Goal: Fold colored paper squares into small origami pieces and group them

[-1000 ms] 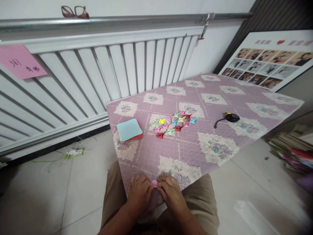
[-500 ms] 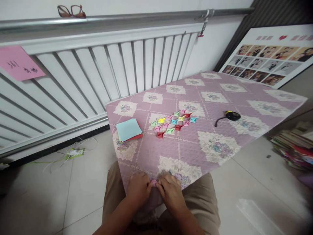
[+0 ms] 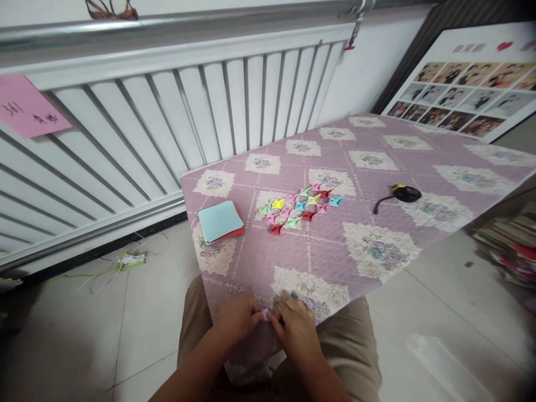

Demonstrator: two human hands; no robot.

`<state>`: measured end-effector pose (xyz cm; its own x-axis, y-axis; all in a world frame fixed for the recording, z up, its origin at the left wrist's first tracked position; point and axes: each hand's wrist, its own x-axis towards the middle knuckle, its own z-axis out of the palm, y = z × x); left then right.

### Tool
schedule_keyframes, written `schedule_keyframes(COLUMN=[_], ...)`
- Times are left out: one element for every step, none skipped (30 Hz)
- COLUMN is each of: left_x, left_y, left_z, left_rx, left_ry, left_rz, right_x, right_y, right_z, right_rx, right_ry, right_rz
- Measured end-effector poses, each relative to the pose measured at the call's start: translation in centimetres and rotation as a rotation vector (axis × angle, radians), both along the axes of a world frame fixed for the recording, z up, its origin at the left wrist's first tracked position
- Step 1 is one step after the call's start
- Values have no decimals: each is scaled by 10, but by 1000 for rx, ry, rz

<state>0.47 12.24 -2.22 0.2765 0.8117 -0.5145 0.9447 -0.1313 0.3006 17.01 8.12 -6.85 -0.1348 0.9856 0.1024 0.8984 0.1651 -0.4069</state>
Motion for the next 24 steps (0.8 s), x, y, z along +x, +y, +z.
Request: schedule_keyframes(left_x=[-1, -1, -2, -2, -2, -1, -1, 0, 1, 2, 3, 3, 3, 3, 3, 2, 1, 1, 0, -1, -2, -2, -3, -4], left_y=[3, 7, 10, 13, 17, 20, 22, 24, 26, 27, 28, 28, 28, 27, 27, 25, 24, 22, 21, 19, 18, 16, 15, 15], left_z=[1, 2, 4, 5, 7, 9, 12, 14, 16, 17, 19, 20, 21, 21, 21, 22, 21, 21, 20, 19, 18, 16, 14, 12], left_rx=[-22, -41, -56, -66, -74, -78, -79, -77, -75, -71, -69, -68, -67, -65, -62, -57, -48, -39, -28, -17, -7, 4, 14, 22], left_ry=[9, 15, 15, 12, 8, 5, 4, 6, 13, 21, 29, 34, 35, 34, 29, 22, 16, 11, 7, 5, 4, 3, 2, 0], left_rz=[-20, -41, -62, -84, -108, -132, -152, -169, -181, -189, -196, -201, -207, -212, -218, -223, -227, -229, -230, -230, -227, -224, -219, -213], right_x=[0, -1, -1, -2, -2, -3, -3, -2, -2, -2, -1, 0, 1, 1, 1, 0, -2, -4, -7, -10, -12, -15, -17, -18], right_y=[0, 1, 1, 2, 3, 3, 3, 3, 3, 3, 2, 1, -1, -4, -7, -11, -16, -21, -25, -30, -34, -38, -41, -44], right_z=[0, 1, 2, 2, 3, 3, 3, 3, 3, 2, 1, -1, -2, -3, -5, -6, -7, -9, -11, -13, -15, -18, -20, -23], right_rx=[-13, -28, -44, -57, -67, -73, -73, -69, -63, -52, -38, -21, 0, 28, 63, 100, 135, 163, 180, 183, 178, 169, 158, 145], right_ry=[-3, -8, -14, -22, -31, -39, -45, -49, -51, -51, -47, -39, -27, -13, -1, 7, 7, -3, -24, -56, -95, -136, -167, -193], right_rz=[-4, -11, -16, -21, -22, -22, -21, -21, -20, -23, -27, -29, -25, -18, -6, 13, 43, 79, 124, 172, 211, 235, 231, 235])
